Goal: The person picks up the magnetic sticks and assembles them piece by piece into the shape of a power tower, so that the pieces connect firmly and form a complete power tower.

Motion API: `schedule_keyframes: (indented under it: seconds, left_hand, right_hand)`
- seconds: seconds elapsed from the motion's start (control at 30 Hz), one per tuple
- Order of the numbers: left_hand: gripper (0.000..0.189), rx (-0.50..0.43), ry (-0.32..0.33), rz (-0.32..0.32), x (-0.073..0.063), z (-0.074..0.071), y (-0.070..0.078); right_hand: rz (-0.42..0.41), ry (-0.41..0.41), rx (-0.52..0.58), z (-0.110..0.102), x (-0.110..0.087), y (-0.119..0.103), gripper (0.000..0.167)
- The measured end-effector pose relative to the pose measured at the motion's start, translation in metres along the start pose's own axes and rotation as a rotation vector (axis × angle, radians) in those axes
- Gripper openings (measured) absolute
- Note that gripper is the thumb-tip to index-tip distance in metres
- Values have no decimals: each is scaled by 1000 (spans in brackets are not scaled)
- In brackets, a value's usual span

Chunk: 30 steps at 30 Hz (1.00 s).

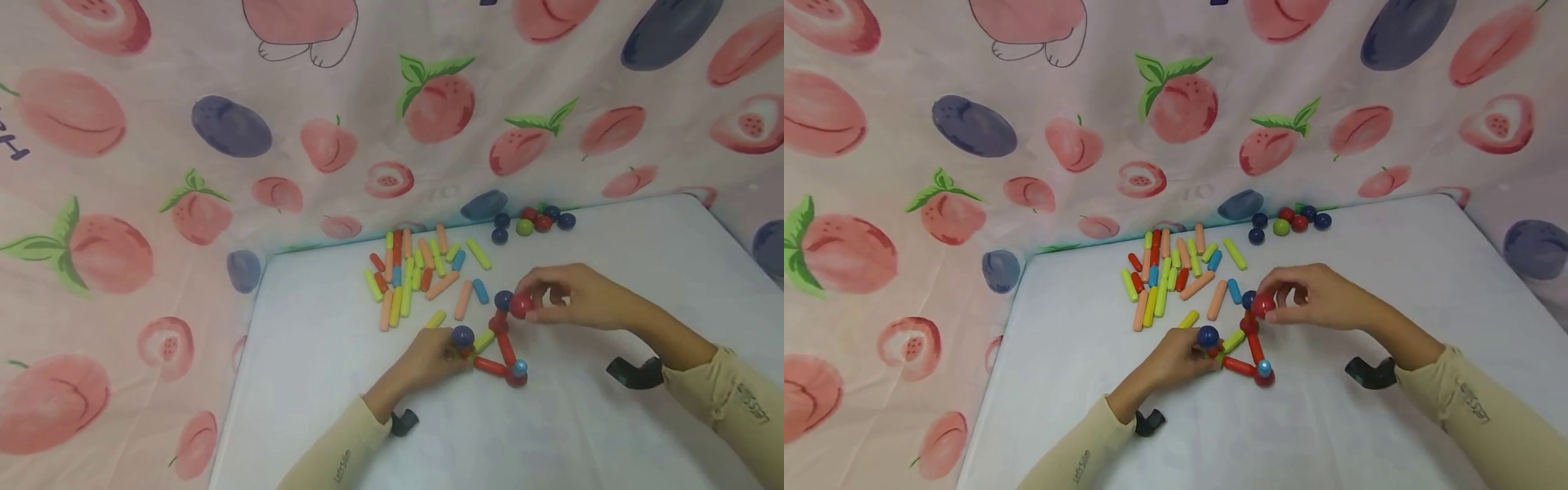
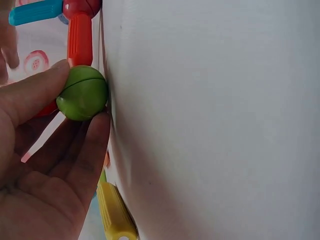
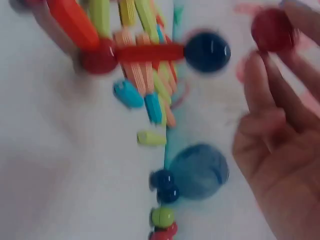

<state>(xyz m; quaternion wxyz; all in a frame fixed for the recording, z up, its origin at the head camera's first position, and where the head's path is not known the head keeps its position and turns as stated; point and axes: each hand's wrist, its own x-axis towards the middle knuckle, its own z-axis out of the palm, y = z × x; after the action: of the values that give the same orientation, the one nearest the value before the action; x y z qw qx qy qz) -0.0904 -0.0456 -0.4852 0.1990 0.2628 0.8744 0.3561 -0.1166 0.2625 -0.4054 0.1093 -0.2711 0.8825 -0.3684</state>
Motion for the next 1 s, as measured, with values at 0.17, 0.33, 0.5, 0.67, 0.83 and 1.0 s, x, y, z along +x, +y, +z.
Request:
schedule_keyframes:
  seconds: [0.17,0.33,0.5,0.67,0.83,1.0]
  left_hand:
    - [30,-6,-8,-14,2,-1,-1]
    - [29,-8,-5,-7,3,-2,-1]
    - [29,-4,2,-9,3,0,-1]
    - [28,18,22,-12,2,3,0]
    - [24,65,40,15,2,7,1]
    - [21,80,47,35,2,8,3]
  right_hand:
    - [-180,-242,91,17,-14,-6,30]
    - [-190,-294,113,27,-18,-4,33]
    - [-156,-329,148,28,-19,-2,34]
    - [-151,-362,188,29,-20,1,33]
    - [-169,-356,209,28,-22,4,34]
    - [-187,-350,233,26,-24,5,34]
